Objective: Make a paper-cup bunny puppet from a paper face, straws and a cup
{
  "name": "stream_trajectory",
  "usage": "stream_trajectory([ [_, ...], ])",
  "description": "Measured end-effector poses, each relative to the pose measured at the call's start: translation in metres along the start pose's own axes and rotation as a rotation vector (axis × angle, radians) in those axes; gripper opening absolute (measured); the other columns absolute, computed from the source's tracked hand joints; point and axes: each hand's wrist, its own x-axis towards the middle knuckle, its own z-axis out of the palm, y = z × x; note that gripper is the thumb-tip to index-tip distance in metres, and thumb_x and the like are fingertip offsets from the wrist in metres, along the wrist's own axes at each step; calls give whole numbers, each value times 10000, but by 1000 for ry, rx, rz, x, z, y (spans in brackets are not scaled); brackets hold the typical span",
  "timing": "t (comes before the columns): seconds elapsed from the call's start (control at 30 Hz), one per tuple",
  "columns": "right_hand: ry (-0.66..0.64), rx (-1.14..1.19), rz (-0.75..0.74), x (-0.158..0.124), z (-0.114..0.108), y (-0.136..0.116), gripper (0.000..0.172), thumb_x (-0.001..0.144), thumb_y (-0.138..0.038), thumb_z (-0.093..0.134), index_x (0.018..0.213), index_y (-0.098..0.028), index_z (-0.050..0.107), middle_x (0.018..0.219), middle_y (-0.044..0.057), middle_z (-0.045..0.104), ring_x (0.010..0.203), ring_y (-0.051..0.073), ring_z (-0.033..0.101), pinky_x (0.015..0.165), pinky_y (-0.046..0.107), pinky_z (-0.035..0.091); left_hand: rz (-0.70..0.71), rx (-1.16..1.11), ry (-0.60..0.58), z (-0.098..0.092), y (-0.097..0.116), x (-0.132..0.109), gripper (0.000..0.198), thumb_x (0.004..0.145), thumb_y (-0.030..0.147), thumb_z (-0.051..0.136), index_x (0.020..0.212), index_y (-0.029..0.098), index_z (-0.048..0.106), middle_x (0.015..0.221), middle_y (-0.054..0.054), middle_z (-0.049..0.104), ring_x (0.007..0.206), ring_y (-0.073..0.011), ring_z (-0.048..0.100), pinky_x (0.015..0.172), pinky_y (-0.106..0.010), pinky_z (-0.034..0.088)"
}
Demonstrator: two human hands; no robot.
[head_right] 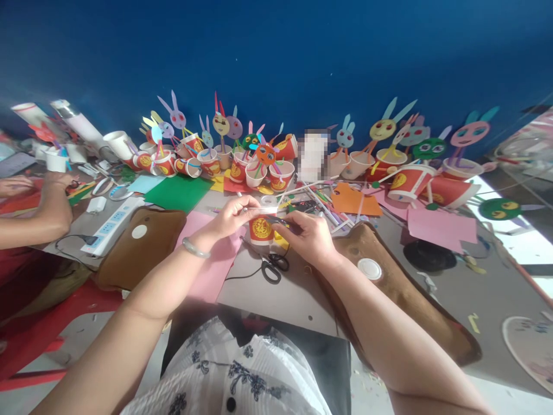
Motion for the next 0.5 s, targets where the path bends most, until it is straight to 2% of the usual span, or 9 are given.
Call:
stream_trajectory([
  [0.17,-5,-83,-37,-1,1,2,366,900,-534,593,825,-188,685,696,58,682,601,168,584,581,290,438,43,107,1,1,-4,0,317,933,480,608,888,168,638,878,-47,674,846,-164,614,786,-294,493],
  [0.5,-32,-140,-19,-2,-1,-4,398,937,-537,533,825,-169,635,695,82,656,606,173,563,588,309,416,37,84,17,4,3,-1,208,940,343,603,864,150,623,846,-28,654,829,-148,616,760,-247,493],
])
